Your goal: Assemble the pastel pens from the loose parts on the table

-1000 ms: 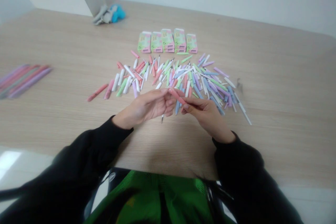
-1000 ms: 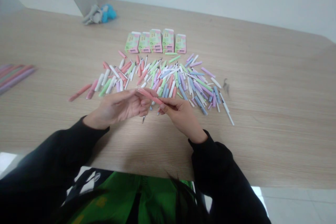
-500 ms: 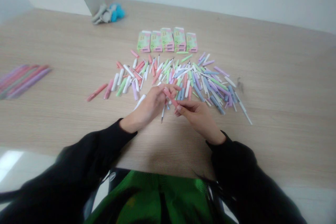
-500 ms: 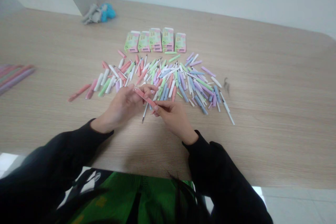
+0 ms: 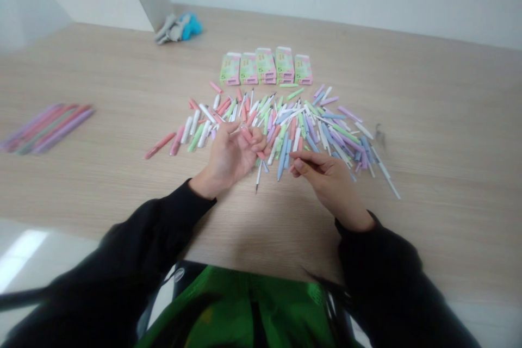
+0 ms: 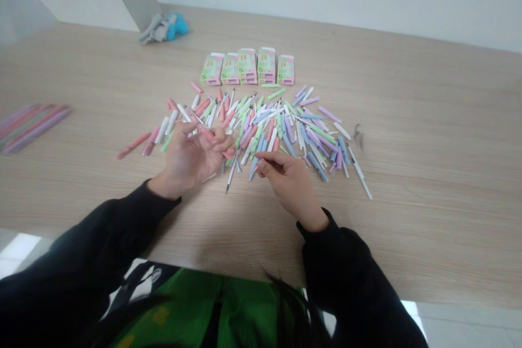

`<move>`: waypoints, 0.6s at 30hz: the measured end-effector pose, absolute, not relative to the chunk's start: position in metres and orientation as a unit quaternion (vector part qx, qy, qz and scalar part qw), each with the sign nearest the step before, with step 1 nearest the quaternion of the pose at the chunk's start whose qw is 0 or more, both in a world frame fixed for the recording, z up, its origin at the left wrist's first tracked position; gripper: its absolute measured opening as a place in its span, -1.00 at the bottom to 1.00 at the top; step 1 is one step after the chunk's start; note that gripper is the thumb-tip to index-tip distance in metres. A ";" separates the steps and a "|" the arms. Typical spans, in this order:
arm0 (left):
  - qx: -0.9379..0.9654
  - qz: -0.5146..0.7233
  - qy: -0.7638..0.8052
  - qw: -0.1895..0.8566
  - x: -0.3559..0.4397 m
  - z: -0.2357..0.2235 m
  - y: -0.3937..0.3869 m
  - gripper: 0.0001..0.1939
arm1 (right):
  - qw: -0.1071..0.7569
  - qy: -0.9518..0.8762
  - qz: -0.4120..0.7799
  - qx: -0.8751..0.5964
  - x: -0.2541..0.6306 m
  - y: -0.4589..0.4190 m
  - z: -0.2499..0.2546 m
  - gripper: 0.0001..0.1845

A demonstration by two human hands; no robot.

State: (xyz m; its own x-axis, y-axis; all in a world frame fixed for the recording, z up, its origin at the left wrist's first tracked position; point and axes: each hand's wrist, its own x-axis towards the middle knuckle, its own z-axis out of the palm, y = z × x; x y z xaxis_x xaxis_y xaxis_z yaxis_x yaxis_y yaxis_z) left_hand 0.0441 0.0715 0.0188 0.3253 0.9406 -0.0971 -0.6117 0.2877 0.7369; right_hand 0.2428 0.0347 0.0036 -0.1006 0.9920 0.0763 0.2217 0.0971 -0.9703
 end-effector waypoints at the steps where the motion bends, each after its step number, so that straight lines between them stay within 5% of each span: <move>1: 0.301 0.517 0.272 0.754 0.044 0.018 0.072 -0.32 | 0.440 -0.598 0.439 -0.507 0.243 0.034 0.004 -0.74; 18: 0.212 0.569 0.275 0.745 0.040 0.006 0.083 -0.42 | 0.438 -0.610 0.408 -0.519 0.245 0.034 0.006 -0.75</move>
